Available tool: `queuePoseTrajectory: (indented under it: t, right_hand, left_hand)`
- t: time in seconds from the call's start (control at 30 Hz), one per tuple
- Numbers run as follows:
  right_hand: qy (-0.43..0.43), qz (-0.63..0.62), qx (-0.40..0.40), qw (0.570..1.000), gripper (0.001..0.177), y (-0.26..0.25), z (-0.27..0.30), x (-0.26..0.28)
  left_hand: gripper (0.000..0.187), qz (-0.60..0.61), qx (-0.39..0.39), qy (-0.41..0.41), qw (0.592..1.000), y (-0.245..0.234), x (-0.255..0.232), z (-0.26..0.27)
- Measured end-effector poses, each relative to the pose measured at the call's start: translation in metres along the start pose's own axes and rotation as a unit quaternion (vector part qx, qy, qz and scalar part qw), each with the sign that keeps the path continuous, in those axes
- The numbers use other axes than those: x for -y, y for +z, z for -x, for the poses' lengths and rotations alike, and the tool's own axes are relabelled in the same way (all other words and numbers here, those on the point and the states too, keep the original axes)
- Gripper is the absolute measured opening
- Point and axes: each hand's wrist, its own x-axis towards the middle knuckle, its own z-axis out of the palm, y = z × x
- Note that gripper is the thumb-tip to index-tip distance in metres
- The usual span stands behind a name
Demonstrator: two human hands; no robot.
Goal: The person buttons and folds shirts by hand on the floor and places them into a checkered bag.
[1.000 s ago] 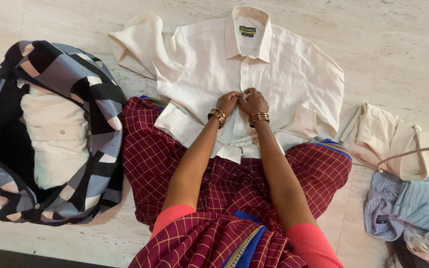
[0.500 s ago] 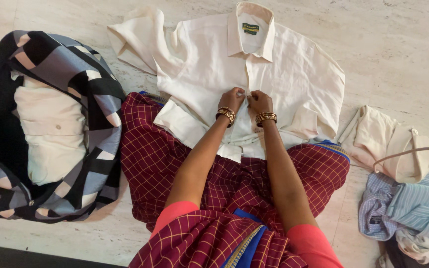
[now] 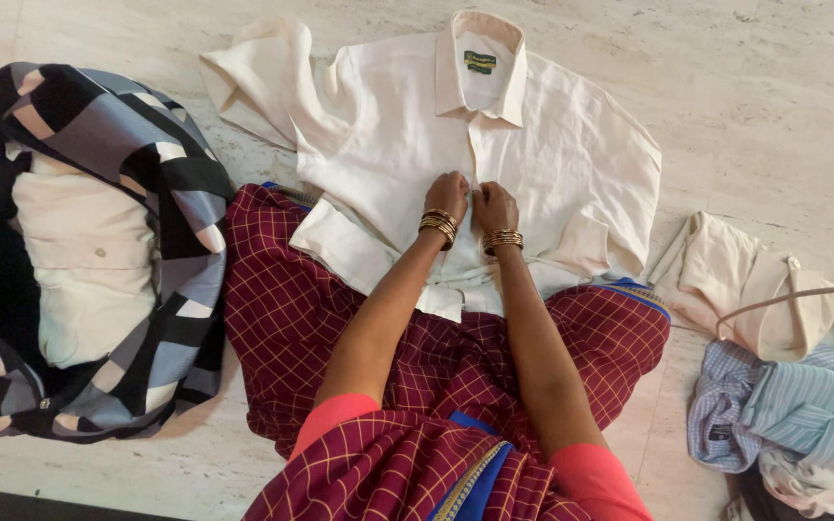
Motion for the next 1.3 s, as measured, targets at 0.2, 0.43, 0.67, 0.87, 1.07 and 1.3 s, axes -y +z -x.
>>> queuePoseTrajectory:
  t: [0.2, 0.43, 0.67, 0.87, 1.07, 1.3]
  right_hand:
    - [0.036, 0.032, -0.033, 0.998, 0.026, -0.007, 0.016, 0.026]
    - [0.068, -0.029, -0.043, 0.996, 0.029, -0.012, 0.02, 0.031]
    - [0.066, -0.307, 0.077, 0.946, 0.027, 0.007, -0.002, -0.029]
    - [0.105, -0.275, 0.13, 0.947, 0.024, 0.005, -0.015, -0.031]
    - [0.068, -0.18, 0.095, 0.977, 0.023, -0.017, -0.001, 0.001]
    - [0.074, -0.125, 0.087, 0.986, 0.027, -0.026, 0.001, 0.022]
  left_hand:
    - [0.01, 0.077, 0.085, -0.118, 0.986, 0.014, 0.017, -0.017]
    - [0.011, 0.13, 0.06, -0.127, 0.982, 0.008, 0.011, -0.01]
    - [0.012, 0.323, 0.061, -0.172, 0.928, 0.016, 0.02, -0.004]
    - [0.033, 0.174, 0.05, -0.136, 0.974, 0.001, 0.013, 0.003]
    - [0.028, 0.212, 0.003, -0.171, 0.962, -0.002, 0.006, 0.007]
    - [0.025, 0.366, 0.037, -0.19, 0.91, 0.001, 0.015, 0.003]
